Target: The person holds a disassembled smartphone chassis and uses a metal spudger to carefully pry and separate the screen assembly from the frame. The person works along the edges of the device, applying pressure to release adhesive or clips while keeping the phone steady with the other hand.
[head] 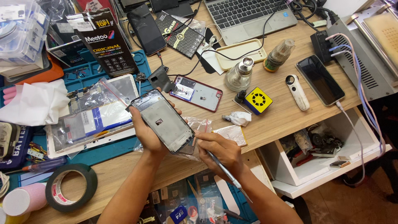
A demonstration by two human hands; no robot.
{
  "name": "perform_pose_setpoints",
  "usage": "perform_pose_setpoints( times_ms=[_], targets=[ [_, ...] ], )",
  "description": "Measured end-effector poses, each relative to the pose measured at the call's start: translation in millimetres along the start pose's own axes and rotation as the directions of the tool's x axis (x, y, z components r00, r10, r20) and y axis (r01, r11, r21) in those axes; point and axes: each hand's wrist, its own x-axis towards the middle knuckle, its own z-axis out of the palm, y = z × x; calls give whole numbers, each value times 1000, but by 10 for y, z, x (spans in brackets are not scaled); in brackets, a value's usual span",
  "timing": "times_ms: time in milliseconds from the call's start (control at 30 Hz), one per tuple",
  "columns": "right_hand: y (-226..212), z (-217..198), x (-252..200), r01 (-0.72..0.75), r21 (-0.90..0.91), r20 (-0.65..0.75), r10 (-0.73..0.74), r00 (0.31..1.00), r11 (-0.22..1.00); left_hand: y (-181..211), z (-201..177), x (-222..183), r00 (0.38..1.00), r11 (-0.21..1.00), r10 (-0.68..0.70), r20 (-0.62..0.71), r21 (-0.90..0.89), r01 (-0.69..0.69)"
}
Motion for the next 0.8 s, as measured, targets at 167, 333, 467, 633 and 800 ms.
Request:
perform_pose_setpoints(
  times_ms=[167, 333, 467, 633, 800],
  targets=[
    [34, -5, -8, 16, 16, 30, -16, 999, 1000, 9, -5, -18, 997, 997, -73, 32, 0, 73],
    [25, -6, 41, 17, 1, 52, -17, 998, 1000, -45, -69, 20, 997, 998, -55, 46, 24, 54],
    [49, 5, 18, 20, -25, 50, -19, 999, 999, -42, -17, -7, 997, 999, -52, 57, 13, 52],
    [-1, -19, 62, 41, -53, 59, -38, 998, 998, -95, -59, -8, 996, 998, -66, 63, 18, 65],
    [0, 3, 47, 55, -71, 98, -48, 994, 996, -90, -55, 18, 997, 997, -54, 63, 65, 50]
  ],
)
